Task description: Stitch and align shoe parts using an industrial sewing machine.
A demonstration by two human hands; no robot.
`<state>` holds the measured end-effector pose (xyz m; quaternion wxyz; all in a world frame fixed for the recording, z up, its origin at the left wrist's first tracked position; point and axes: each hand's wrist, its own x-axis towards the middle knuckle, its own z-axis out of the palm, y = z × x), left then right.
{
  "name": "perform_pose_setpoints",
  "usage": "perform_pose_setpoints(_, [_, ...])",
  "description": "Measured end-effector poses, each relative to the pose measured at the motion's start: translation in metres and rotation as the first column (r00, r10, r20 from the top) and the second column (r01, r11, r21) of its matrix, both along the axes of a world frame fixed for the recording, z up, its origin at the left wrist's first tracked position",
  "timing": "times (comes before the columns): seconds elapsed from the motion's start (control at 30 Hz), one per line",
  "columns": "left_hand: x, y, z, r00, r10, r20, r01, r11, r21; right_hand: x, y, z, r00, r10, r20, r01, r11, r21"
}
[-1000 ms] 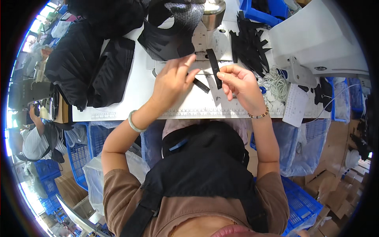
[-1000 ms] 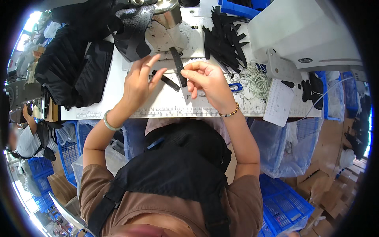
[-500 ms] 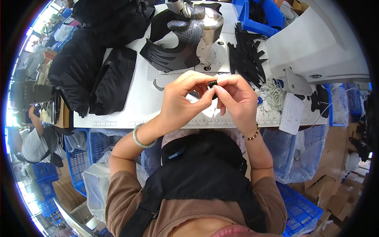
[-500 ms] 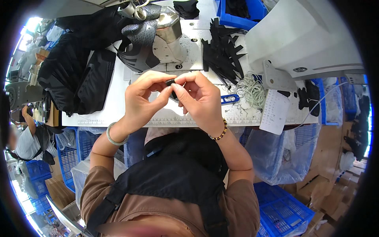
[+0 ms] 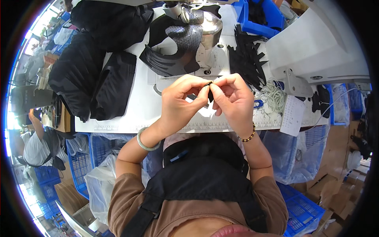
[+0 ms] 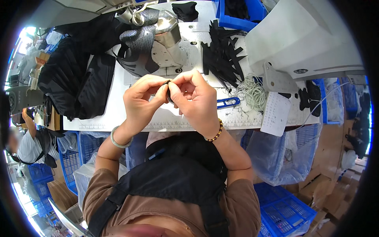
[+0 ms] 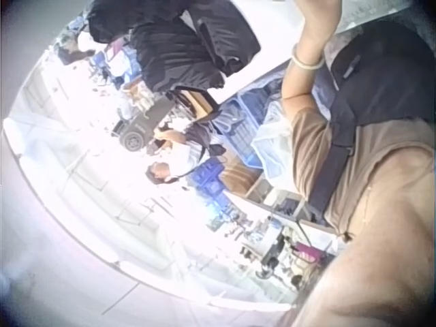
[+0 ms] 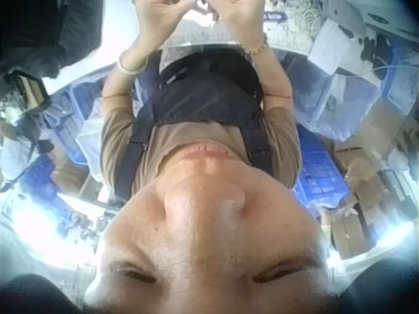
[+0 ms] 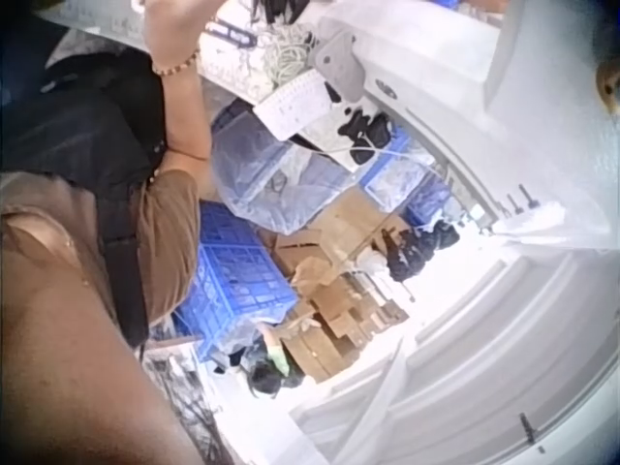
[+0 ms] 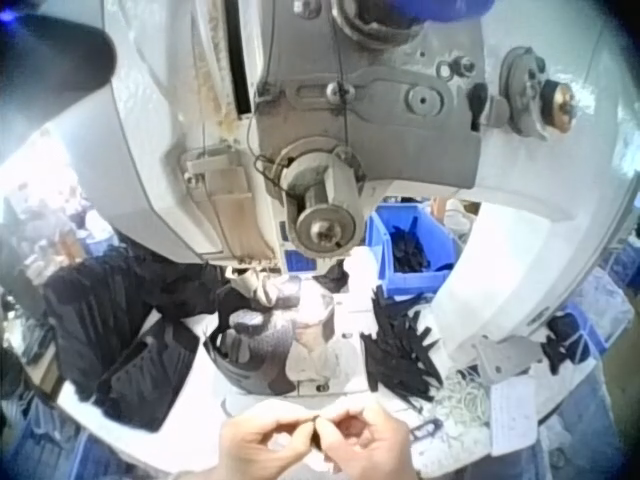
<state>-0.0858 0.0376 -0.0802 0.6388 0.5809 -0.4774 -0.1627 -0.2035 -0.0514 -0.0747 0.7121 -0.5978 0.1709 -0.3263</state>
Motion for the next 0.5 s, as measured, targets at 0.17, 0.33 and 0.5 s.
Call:
perform_pose_setpoints(0.17, [-0.006,0.002,0.007,0.935,0.009,-0.354,0.001,1.000,0.030,0.007,0.000,-0.011,0.994,-0.110,0.025,0.112,0.938,-0.328])
perform_pose_setpoints(0.33, [-0.001,0.009,0.010,0.826,-0.020,-0.563,0.018,1.000,-0.009,0.002,0.001,0.004,0.991,0.075,0.110,-0.073,0.997,-0.023])
perform_pose_setpoints(0.5, [0.016,0.021,0.033,0.902,-0.114,-0.416,0.220,0.951,0.216,-0.003,-0.025,0.022,0.944,0.322,-0.072,-0.330,0.916,-0.228])
